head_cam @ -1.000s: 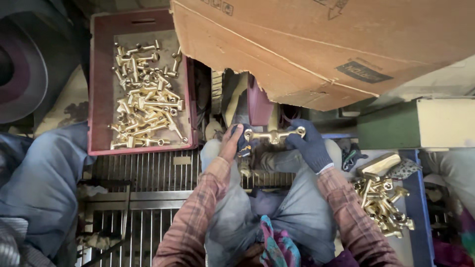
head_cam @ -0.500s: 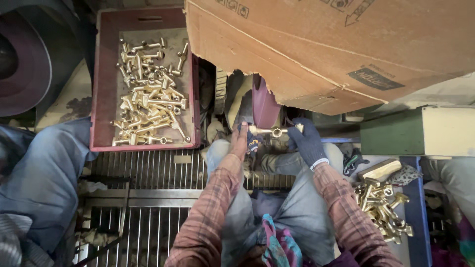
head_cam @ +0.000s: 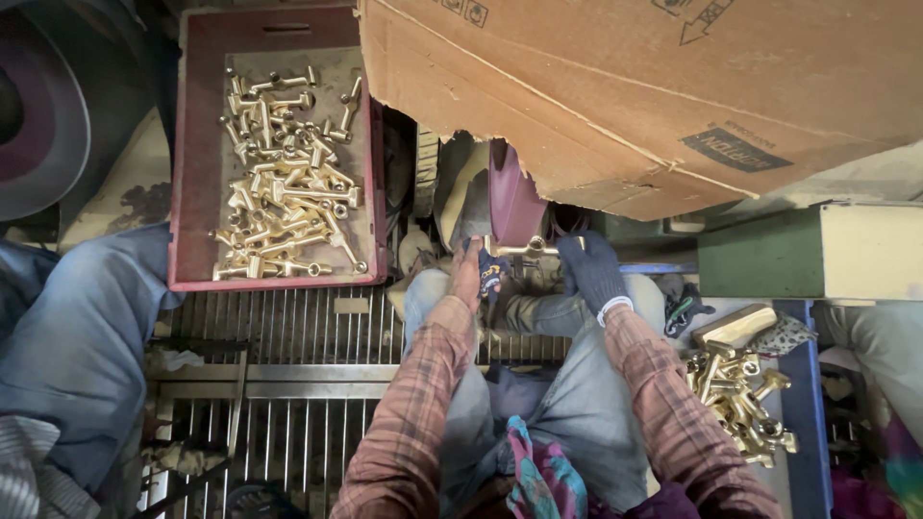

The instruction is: The person sits on the floor and repeatedly presses small brass-colored metal parts against a rotating grinding wheel to polish them. They pick parts from a red bin on the left, press them against the wheel, and place the finished parts into a blue bin on the right.

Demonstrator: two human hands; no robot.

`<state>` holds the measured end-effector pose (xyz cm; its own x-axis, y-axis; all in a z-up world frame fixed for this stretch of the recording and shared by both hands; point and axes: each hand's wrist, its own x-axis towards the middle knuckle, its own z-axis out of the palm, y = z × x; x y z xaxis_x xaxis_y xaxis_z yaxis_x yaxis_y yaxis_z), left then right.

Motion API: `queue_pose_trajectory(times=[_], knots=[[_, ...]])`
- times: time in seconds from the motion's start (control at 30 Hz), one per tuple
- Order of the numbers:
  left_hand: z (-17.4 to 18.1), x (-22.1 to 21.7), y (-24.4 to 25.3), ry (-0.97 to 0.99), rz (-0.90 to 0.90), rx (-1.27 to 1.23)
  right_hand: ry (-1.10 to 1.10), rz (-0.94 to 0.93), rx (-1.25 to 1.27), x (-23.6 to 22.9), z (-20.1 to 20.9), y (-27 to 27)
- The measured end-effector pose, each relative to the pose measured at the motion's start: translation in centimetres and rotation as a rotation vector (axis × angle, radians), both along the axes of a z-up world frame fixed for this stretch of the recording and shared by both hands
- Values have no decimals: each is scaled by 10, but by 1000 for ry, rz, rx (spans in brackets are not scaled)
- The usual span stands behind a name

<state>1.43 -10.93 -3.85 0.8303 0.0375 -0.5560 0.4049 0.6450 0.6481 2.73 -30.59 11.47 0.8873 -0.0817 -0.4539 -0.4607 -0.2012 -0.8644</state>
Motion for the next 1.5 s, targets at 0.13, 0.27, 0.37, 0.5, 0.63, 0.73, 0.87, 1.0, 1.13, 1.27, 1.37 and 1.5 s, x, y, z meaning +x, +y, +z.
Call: queue_pose_trajectory(times=[0.13,0.27,0.37,0.5,0.63,0.73,0.87,1.0,1.13,1.27,1.37,1.5], knots=[[8,0,1,-9,-62,-110,62,-18,21,3,1,0],[6,-3,1,34,-46,-141,119,-25,47,7,-3,-2],[-2,-1,0,33,-51,-179,150,-41,21,11,-6,-3],[-17,-3,-1,18,-57,-225,203,-51,42,15,-11,-6],[-27,-5,-4,23,-67,-253,275,-50,11,22,-24,-13],[-20,-5,-5,29,-82,-234,39,301,-211,22,-26,-23],[6,-19,2,12,-135,20,268,115,-87,11,-10,-30],[28,-38,19,-374,-114,331,-35,157,-35,-28,7,-39],[36,-40,27,-461,-163,440,-274,183,-3,-39,3,-42],[41,-19,24,-430,-101,495,-560,224,-117,-28,-5,-37],[33,-11,20,-354,-59,477,-697,282,-299,-20,-12,-32],[22,-4,12,-268,-57,543,-224,124,-94,-12,-10,-21]])
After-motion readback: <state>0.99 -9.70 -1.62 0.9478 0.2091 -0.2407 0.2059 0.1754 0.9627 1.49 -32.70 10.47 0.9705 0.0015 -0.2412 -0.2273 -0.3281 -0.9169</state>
